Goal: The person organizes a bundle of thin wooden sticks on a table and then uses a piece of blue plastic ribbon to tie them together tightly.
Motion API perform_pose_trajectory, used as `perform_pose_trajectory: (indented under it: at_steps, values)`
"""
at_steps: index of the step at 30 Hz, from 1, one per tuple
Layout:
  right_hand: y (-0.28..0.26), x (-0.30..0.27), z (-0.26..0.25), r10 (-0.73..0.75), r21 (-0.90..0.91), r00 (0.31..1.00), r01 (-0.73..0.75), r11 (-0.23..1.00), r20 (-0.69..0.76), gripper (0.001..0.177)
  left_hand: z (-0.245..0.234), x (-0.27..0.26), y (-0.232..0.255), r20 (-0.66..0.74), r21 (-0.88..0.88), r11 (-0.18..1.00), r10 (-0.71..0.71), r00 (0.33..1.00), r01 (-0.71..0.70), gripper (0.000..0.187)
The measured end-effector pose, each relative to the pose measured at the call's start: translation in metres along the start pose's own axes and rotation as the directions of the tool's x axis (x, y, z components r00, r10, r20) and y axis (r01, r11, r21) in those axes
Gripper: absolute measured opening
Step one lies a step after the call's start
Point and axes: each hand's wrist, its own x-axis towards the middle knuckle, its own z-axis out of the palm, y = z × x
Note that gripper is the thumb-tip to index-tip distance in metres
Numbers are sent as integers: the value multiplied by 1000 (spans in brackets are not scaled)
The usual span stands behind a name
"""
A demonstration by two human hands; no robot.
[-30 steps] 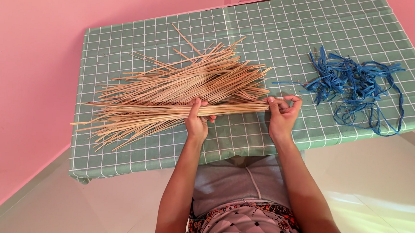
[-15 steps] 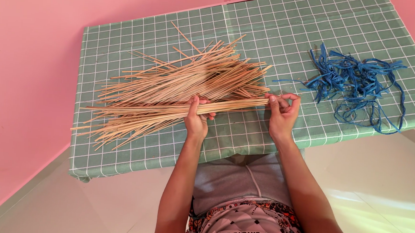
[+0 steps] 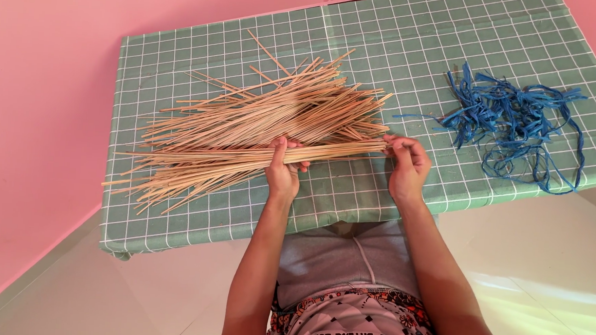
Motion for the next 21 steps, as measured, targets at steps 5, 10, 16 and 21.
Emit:
perform_pose_trajectory:
  at_steps: [5,10,16,21]
  values:
    - [3,-1,-2,-22,-23,1000,22,999,5,14,0,-2,1,-20,2,1000,-8,1000,8,32]
    - [10,2,-4,-23,-18,1000,23,1000,-9,13,-1,2,-1,-27,0,1000,-12,1000,12,32]
    - [7,1,-2,-48,-42,999,49,998,10,15,-1,2,-2,-51,-16,1000,-11,999,10,31]
    - [11,1,-5,-62,-60,998,63,996,24,16,-1,2,-2,-56,-25,1000,-6,998,5,31]
